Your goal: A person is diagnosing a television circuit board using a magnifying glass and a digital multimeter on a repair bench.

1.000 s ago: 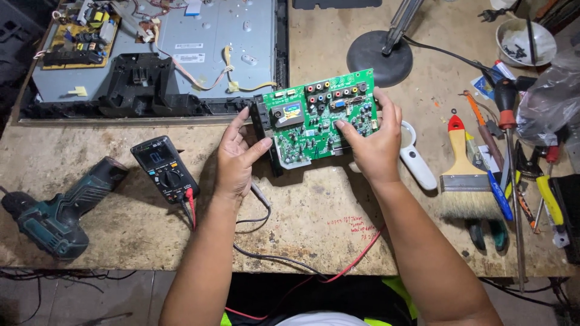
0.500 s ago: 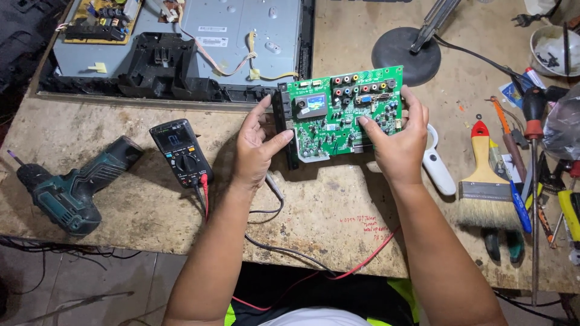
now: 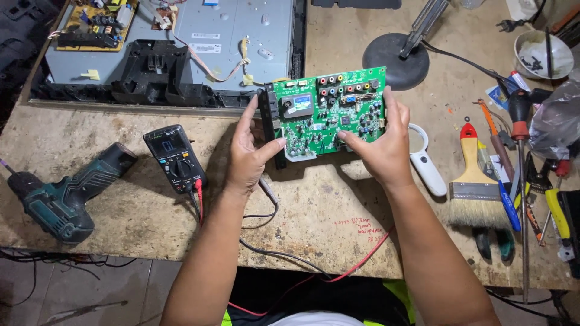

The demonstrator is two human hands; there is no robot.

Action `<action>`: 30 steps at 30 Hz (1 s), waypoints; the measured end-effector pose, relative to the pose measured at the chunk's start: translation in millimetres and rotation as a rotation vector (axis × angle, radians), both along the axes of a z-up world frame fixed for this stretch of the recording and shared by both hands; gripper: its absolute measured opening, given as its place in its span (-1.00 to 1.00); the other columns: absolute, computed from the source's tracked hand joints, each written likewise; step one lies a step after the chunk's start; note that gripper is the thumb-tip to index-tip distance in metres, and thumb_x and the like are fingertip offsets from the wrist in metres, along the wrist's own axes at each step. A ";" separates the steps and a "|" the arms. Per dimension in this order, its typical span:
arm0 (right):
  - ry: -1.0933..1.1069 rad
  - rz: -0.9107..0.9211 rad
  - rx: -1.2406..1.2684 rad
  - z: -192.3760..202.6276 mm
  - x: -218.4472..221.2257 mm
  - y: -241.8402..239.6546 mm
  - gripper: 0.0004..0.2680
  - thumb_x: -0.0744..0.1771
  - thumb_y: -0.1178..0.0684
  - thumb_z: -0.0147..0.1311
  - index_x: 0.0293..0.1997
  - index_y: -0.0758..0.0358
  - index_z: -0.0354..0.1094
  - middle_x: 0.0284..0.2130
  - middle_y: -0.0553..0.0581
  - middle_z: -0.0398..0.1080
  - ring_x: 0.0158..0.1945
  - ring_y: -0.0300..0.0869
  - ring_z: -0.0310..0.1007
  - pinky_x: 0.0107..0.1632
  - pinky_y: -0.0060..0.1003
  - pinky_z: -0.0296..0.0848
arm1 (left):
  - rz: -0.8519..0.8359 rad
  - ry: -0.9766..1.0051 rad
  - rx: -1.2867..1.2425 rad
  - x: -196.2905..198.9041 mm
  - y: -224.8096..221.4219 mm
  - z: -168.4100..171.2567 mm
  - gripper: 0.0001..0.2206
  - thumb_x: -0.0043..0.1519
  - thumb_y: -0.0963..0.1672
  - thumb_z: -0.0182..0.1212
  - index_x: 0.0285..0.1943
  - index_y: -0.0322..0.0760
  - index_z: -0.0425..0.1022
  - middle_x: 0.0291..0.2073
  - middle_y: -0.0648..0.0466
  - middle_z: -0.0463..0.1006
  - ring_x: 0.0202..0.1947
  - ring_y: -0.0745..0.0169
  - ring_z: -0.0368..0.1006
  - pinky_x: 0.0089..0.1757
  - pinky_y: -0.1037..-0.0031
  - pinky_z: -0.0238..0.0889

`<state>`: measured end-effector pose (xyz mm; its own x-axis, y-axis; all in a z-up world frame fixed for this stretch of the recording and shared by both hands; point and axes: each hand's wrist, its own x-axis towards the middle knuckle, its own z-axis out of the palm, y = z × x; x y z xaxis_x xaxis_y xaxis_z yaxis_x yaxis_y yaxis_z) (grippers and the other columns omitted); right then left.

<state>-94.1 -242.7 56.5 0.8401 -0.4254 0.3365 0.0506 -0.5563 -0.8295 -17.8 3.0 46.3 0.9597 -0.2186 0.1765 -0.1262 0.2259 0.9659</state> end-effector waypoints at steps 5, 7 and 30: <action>0.020 -0.005 0.005 1.9 0.0 2.3 -0.17 0.15 0.04 0.58 0.49 0.48 -0.03 0.18 0.49 0.12 0.31 0.42 0.18 0.34 0.30 0.14 | -0.003 -0.003 -0.003 1.3 0.8 0.0 -0.10 0.01 -0.29 0.50 0.59 -0.12 0.11 -0.15 0.09 0.45 -0.24 0.43 0.41 -0.19 0.68 0.52; 0.028 -0.009 0.001 1.4 -0.4 2.6 -0.16 0.15 0.04 0.58 0.50 0.48 -0.04 0.18 0.49 0.12 0.32 0.42 0.18 0.34 0.30 0.14 | -0.002 -0.003 -0.003 1.3 0.5 -0.7 -0.10 0.01 -0.29 0.50 0.59 -0.12 0.11 -0.15 0.10 0.45 -0.24 0.44 0.40 -0.19 0.69 0.51; 0.006 0.161 0.547 -4.9 6.3 -36.7 -0.46 0.16 0.32 0.36 0.30 0.38 0.30 -0.12 0.14 0.45 -0.27 -0.37 0.46 -0.28 -0.55 0.55 | 0.051 0.135 -0.038 5.5 -4.2 -13.6 -0.15 0.01 -0.32 0.39 0.57 -0.25 0.14 -0.15 0.04 0.38 -0.26 0.38 0.38 -0.21 0.67 0.52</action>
